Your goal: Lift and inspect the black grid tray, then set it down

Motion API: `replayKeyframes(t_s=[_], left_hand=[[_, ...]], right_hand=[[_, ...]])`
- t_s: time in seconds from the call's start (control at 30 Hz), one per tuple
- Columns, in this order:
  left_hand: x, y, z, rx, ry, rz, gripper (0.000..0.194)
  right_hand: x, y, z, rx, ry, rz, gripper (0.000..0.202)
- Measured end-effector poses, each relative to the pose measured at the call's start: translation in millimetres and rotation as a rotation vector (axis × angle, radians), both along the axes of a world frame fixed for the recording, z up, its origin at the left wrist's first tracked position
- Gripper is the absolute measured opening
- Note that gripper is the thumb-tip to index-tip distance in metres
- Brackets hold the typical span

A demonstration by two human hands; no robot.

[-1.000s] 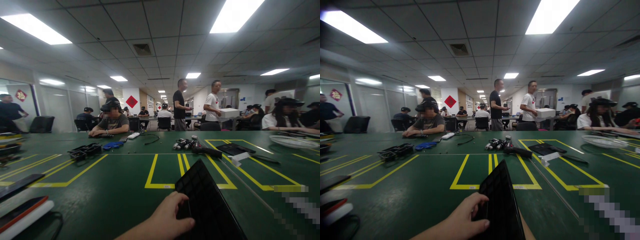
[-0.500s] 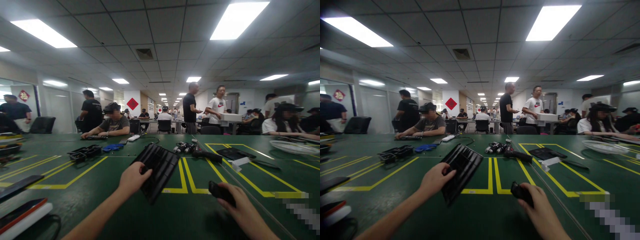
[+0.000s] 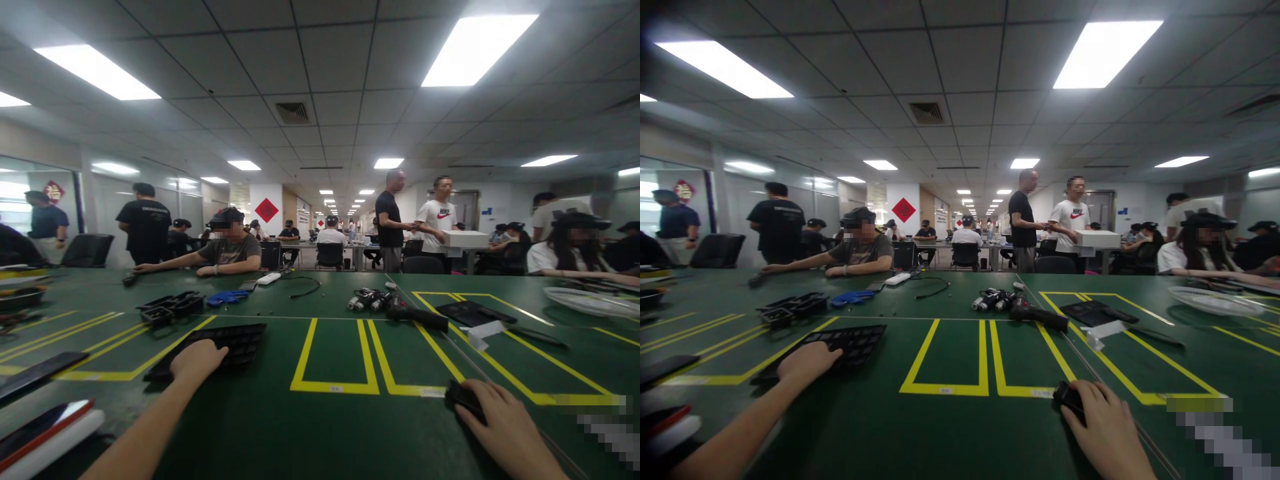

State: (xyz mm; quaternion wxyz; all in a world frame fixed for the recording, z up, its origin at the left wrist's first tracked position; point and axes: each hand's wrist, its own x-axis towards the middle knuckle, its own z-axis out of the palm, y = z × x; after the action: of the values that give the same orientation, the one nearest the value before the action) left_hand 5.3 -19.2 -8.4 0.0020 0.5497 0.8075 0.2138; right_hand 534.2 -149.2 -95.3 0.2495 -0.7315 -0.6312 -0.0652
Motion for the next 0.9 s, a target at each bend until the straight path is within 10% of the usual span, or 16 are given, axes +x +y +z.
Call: replayKeyframes(t_s=[0.3,0.57,0.9], left_hand=[[58.5,-19.0,7.9,0.079,0.113,-0.296,0.04],[128.4,-70.7,-56.0,-0.011,-0.134,-0.884,0.049],[127.8,-95.0,-21.5,-0.173,0.25,-0.709,0.029]], right_hand=[[0.2,2.1,-1.8,0.011,-0.003,-0.024,0.052],[1.3,1.8,-2.0,-0.051,0.019,-0.014,0.052],[-0.1,2.5,-0.8,-0.051,0.035,-0.01,0.051]])
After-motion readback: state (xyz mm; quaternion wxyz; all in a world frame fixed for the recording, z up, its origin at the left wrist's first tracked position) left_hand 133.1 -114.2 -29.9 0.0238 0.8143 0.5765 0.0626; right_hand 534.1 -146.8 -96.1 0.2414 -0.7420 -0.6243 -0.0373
